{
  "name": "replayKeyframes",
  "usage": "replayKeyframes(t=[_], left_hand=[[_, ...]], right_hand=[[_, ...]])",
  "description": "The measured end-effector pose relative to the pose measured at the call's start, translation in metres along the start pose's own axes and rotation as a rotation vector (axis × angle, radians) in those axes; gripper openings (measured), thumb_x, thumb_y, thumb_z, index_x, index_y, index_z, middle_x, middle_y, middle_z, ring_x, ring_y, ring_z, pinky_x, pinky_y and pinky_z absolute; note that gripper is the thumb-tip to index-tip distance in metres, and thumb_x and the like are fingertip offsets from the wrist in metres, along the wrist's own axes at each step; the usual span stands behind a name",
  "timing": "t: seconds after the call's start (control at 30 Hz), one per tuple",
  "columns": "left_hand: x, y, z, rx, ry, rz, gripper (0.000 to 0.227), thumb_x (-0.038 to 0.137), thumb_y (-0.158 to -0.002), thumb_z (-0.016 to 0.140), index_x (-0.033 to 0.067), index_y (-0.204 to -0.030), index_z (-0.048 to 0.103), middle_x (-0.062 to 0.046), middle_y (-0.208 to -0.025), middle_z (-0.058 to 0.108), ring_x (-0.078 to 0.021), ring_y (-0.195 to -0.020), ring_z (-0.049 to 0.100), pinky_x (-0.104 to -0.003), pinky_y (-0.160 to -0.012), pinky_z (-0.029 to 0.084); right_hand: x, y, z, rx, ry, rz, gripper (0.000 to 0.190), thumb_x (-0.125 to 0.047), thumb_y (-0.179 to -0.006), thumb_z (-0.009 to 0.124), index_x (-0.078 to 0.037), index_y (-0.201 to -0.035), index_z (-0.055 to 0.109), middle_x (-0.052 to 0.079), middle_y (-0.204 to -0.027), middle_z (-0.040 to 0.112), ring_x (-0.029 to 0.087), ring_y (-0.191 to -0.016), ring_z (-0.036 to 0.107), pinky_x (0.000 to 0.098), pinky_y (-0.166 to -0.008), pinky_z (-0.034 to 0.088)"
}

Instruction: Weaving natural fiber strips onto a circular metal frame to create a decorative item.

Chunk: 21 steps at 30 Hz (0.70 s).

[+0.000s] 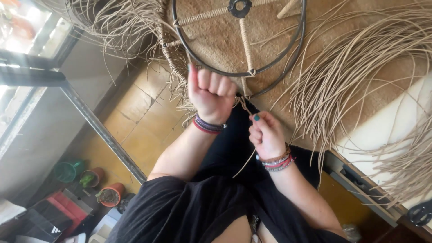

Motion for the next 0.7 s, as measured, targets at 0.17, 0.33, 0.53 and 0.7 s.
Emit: replayKeyframes(t=[0.17, 0.33, 0.53, 0.7], left_hand=[[0.004, -0.025, -0.019, 0.046, 0.017, 0.066, 0.056, 0.054, -0.106, 0.027, 0.0259, -0.058, 0.016, 0.013, -0.052, 0.006, -0.0065, -0.044, 0.008, -0.021, -0.041, 0.012], [0.019, -0.044, -0.032, 0.081, 0.011, 0.130, 0.057, 0.055, -0.104, 0.030, 0.0264, -0.055, 0.024, 0.014, -0.049, 0.015, -0.0061, -0.041, 0.015, -0.020, -0.041, 0.017], [0.023, -0.041, -0.023, 0.065, 0.029, 0.149, 0.054, 0.054, -0.103, 0.032, 0.0256, -0.057, 0.025, 0.011, -0.052, 0.012, -0.0070, -0.042, 0.013, -0.022, -0.042, 0.016], [0.015, 0.034, 0.007, -0.021, -0.111, -0.047, 0.060, 0.056, -0.107, 0.027, 0.0233, -0.056, 0.026, 0.010, -0.054, 0.012, -0.0091, -0.043, 0.016, -0.019, -0.043, 0.018]], right_hand=[[0.013, 0.000, -0.005, 0.054, -0.038, 0.037, 0.008, -0.007, -0.102, 0.061, -0.001, -0.097, 0.065, -0.011, -0.062, 0.019, -0.004, -0.046, 0.021, 0.0109, -0.037, 0.021], [0.025, -0.006, -0.023, 0.081, -0.013, 0.088, 0.009, -0.007, -0.102, 0.061, 0.000, -0.096, 0.064, -0.009, -0.061, 0.018, 0.000, -0.045, 0.020, 0.0138, -0.038, 0.020], [0.017, -0.010, -0.024, 0.129, 0.080, 0.054, 0.010, -0.006, -0.102, 0.061, 0.001, -0.095, 0.064, -0.008, -0.061, 0.019, 0.000, -0.046, 0.021, 0.0138, -0.038, 0.020], [0.014, 0.003, -0.005, 0.067, 0.388, -0.027, 0.019, -0.007, -0.105, 0.053, 0.003, -0.111, 0.068, -0.005, -0.064, 0.032, -0.001, -0.048, 0.033, 0.0137, -0.040, 0.030]])
Point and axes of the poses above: each hand's wrist, its own y-axis away from the middle knuckle, its own z-axis out of the palm, x = y × z, the point moved 4 cm from there along -y, towards the middle knuckle
